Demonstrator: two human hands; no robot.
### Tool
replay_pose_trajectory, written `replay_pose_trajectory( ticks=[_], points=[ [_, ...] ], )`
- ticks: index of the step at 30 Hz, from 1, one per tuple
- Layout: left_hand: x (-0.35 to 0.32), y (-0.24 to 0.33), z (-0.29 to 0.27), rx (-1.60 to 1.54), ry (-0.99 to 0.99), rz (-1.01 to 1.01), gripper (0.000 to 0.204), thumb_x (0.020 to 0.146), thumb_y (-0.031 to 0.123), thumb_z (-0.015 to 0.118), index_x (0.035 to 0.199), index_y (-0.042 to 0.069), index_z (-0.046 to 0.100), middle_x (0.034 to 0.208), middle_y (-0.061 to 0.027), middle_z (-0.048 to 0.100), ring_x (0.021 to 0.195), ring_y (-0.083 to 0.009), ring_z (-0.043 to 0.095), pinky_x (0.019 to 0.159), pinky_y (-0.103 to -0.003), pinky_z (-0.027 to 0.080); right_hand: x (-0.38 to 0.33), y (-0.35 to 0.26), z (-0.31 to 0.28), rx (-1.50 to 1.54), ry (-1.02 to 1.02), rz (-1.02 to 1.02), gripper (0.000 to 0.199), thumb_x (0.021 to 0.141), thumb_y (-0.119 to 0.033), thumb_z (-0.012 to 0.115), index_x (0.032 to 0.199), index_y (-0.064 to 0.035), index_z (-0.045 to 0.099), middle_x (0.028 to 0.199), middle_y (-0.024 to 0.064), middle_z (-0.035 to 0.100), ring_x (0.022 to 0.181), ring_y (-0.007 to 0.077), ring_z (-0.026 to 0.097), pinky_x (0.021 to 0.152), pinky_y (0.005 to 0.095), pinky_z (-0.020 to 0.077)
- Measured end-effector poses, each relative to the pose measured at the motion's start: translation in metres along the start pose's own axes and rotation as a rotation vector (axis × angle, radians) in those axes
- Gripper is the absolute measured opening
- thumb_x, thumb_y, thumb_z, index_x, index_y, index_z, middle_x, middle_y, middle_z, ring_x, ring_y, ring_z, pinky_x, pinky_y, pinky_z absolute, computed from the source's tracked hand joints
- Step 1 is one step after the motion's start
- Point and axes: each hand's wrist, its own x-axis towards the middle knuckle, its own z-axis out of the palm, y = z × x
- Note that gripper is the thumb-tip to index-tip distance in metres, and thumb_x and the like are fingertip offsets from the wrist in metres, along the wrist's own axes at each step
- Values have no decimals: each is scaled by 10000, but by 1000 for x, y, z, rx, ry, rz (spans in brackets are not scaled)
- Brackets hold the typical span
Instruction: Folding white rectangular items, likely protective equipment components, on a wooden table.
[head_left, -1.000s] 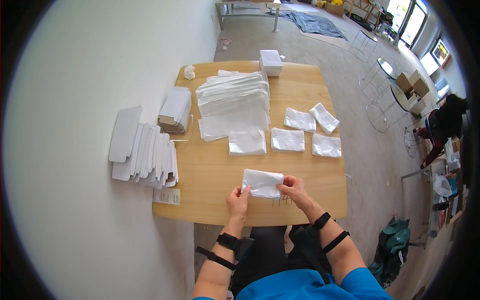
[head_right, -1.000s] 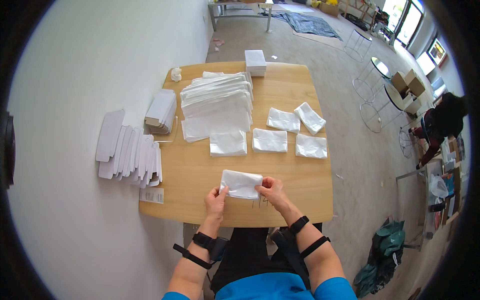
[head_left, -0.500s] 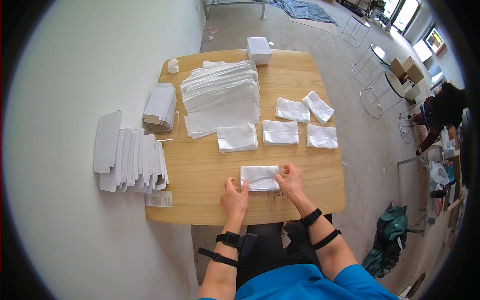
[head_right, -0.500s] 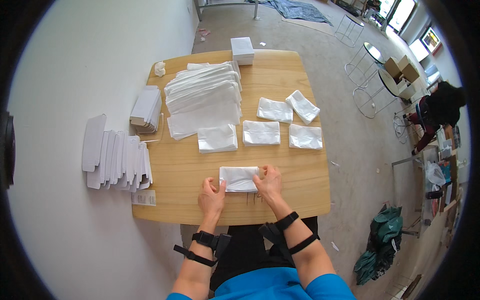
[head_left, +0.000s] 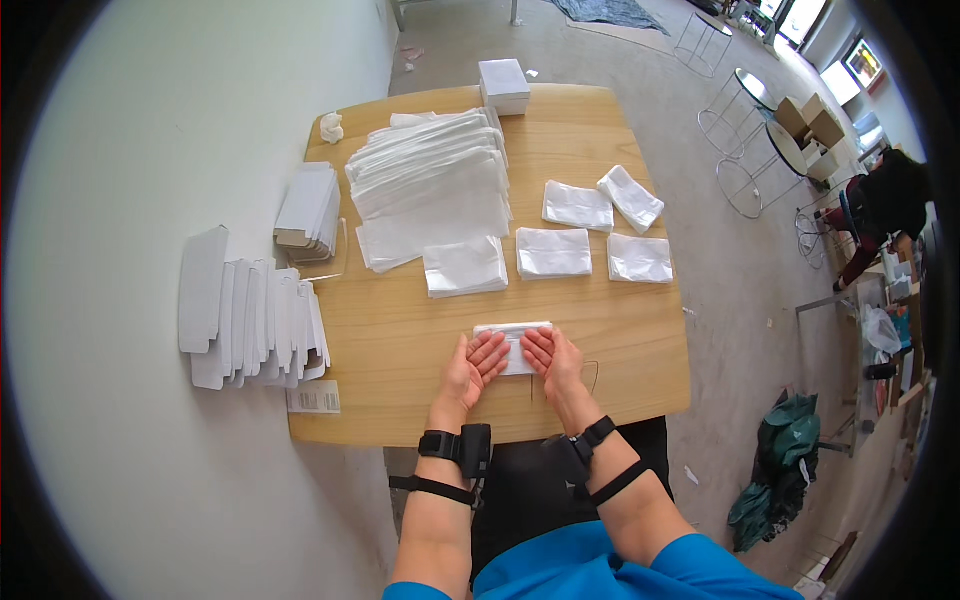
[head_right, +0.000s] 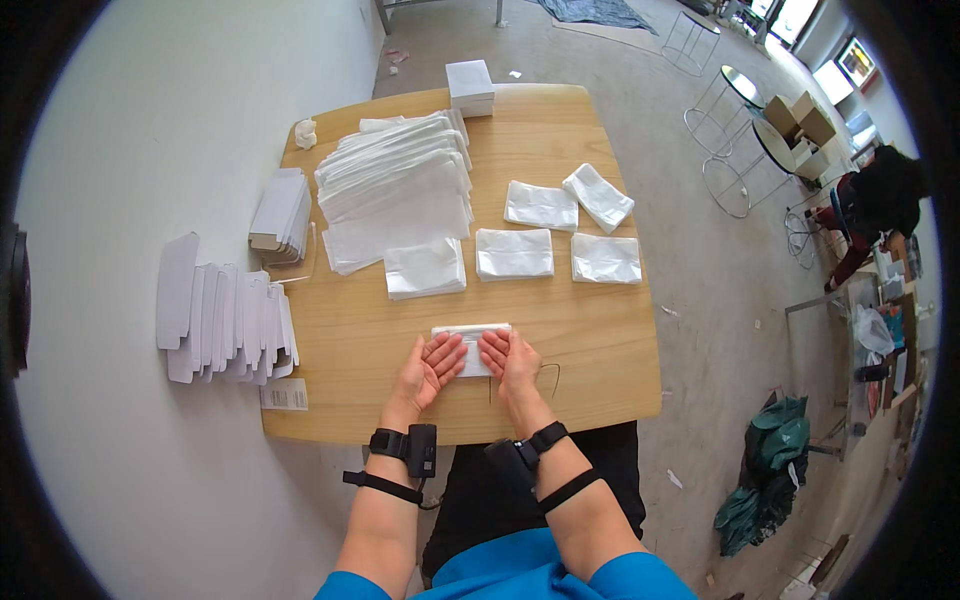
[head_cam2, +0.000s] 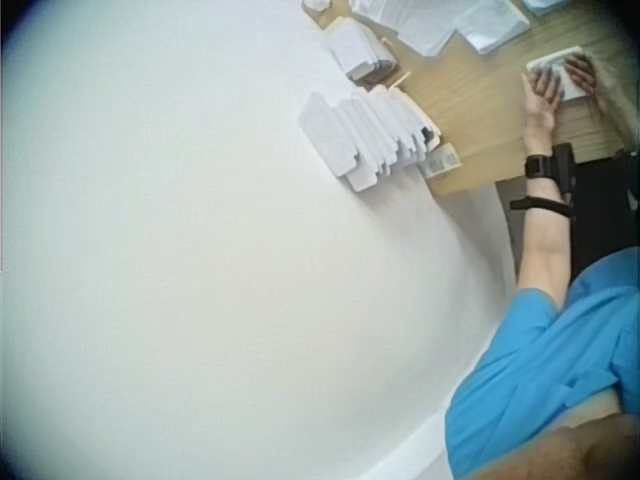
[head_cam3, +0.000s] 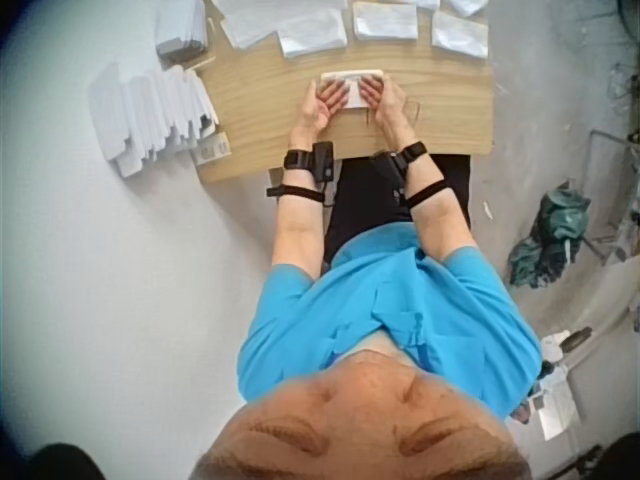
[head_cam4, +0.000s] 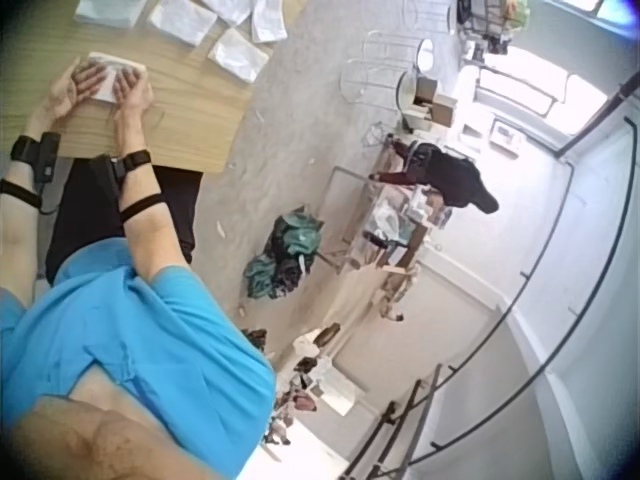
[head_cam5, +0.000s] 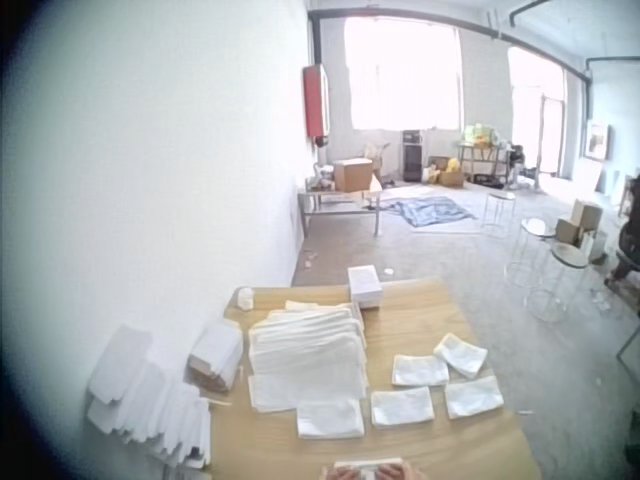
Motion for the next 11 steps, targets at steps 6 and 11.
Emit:
replay_pose_trajectory(
  ticks=[6, 11],
  points=[
    [0, 7, -1, -23, 6, -61, 523, 1034, 428, 273, 1283, 8, 458, 1293, -176, 566, 1149, -305, 592, 941, -427, 518, 3, 3, -2, -41, -53, -30, 377, 997, -342, 454, 1136, -5, 549, 1078, 141, 666, 966, 232, 672, 786, 331, 575],
    [-10, 12, -1, -75, -97, -49, 407, 1030, 337, 372, 1254, 24, 506, 1289, -176, 566, 1177, -309, 568, 997, -440, 484, -1, -14, -20, 232, -299, 120, 415, 975, -415, 486, 1123, -36, 569, 1113, 139, 654, 986, 238, 661, 798, 319, 562]
  ],
)
